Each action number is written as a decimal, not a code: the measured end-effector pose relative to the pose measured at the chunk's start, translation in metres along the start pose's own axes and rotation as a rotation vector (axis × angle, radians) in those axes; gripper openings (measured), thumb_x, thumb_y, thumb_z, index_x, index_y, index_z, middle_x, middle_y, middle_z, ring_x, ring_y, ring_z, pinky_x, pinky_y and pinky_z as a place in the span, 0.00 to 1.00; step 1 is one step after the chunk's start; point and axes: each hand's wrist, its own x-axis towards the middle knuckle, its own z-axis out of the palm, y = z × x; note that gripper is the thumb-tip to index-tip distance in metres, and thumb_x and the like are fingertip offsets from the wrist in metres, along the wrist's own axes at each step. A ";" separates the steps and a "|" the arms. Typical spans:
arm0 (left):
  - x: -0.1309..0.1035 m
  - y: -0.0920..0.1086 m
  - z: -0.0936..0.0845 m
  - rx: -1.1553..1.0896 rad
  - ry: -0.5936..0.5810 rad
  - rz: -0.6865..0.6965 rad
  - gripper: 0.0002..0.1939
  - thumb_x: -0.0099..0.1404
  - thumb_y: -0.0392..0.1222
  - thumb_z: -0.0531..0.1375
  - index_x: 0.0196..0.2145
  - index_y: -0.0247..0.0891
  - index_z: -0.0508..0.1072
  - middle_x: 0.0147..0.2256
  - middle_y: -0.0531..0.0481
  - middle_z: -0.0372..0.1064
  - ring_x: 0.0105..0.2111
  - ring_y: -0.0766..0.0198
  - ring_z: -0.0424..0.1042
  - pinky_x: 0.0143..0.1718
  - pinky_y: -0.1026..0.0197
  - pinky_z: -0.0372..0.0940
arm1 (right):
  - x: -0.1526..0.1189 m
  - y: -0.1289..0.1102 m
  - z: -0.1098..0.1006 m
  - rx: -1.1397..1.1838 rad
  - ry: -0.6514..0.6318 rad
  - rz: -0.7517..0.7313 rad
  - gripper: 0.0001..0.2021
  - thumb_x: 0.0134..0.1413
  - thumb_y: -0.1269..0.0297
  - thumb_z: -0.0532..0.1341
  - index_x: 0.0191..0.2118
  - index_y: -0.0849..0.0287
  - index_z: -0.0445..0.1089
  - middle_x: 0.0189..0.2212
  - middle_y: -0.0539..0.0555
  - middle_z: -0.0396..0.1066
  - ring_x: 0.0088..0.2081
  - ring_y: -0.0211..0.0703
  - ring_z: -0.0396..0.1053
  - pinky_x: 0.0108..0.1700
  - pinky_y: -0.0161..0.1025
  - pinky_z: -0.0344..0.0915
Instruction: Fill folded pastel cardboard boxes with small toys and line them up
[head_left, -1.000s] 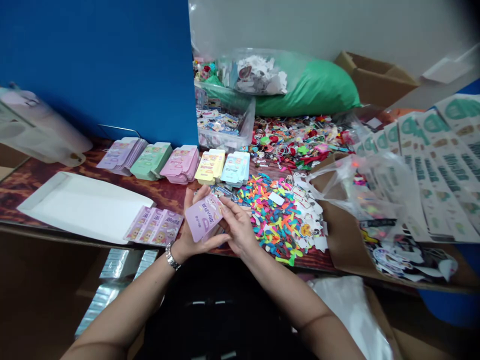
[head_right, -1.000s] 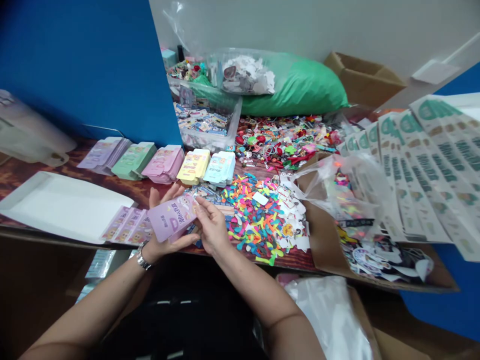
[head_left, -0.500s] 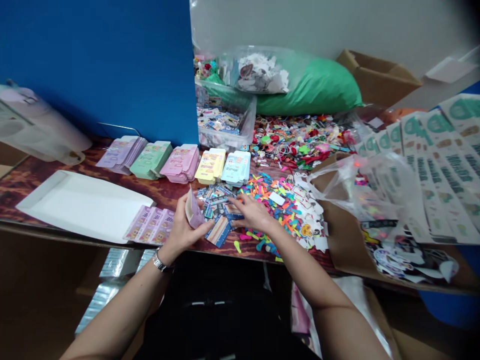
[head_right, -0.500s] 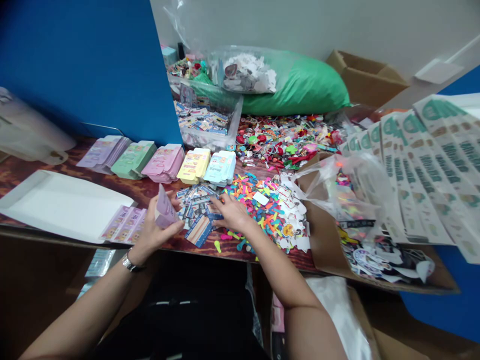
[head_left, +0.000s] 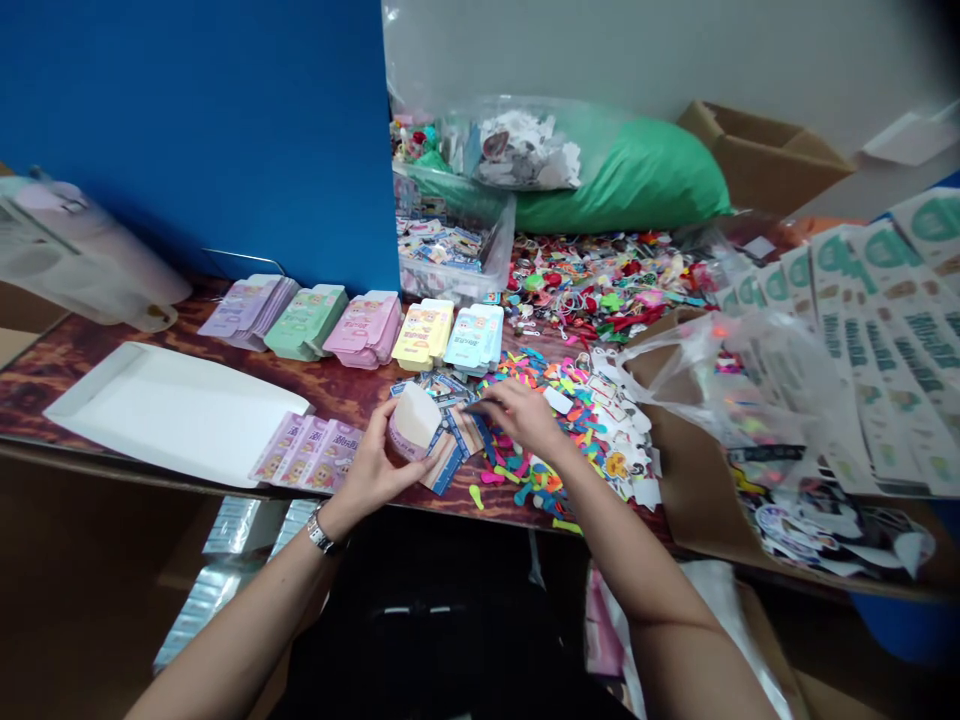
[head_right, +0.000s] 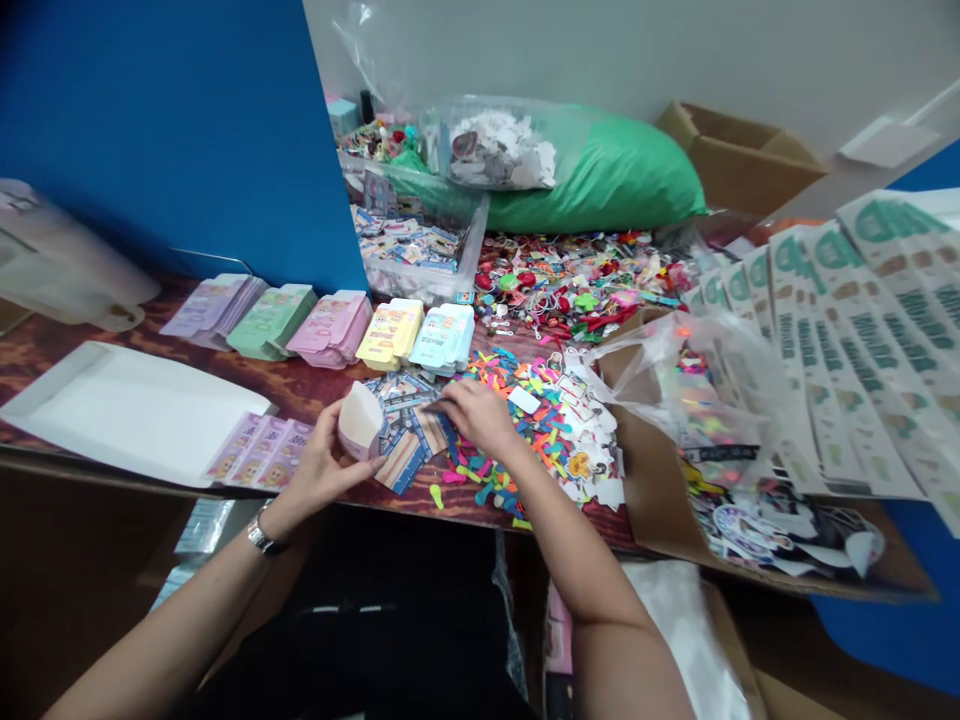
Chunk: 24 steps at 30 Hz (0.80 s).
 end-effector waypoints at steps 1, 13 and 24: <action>0.001 0.000 0.002 0.037 0.041 0.008 0.39 0.54 0.50 0.68 0.58 0.38 0.57 0.54 0.42 0.63 0.53 0.53 0.66 0.56 0.51 0.63 | -0.002 -0.004 -0.007 0.148 0.106 0.015 0.07 0.65 0.62 0.57 0.43 0.56 0.70 0.33 0.52 0.70 0.35 0.40 0.69 0.37 0.36 0.65; 0.001 -0.007 0.026 0.343 0.144 0.149 0.33 0.55 0.51 0.67 0.54 0.37 0.62 0.47 0.42 0.68 0.46 0.52 0.71 0.48 0.51 0.68 | -0.024 -0.063 0.005 0.313 0.429 -0.134 0.17 0.64 0.70 0.55 0.56 0.52 0.66 0.46 0.55 0.71 0.44 0.42 0.70 0.48 0.42 0.69; 0.006 -0.009 0.032 0.429 0.048 0.267 0.35 0.57 0.51 0.66 0.58 0.37 0.59 0.51 0.40 0.66 0.51 0.50 0.68 0.52 0.51 0.66 | -0.041 0.049 -0.022 -0.169 0.279 0.449 0.15 0.63 0.62 0.57 0.52 0.59 0.70 0.45 0.60 0.71 0.45 0.49 0.67 0.47 0.44 0.65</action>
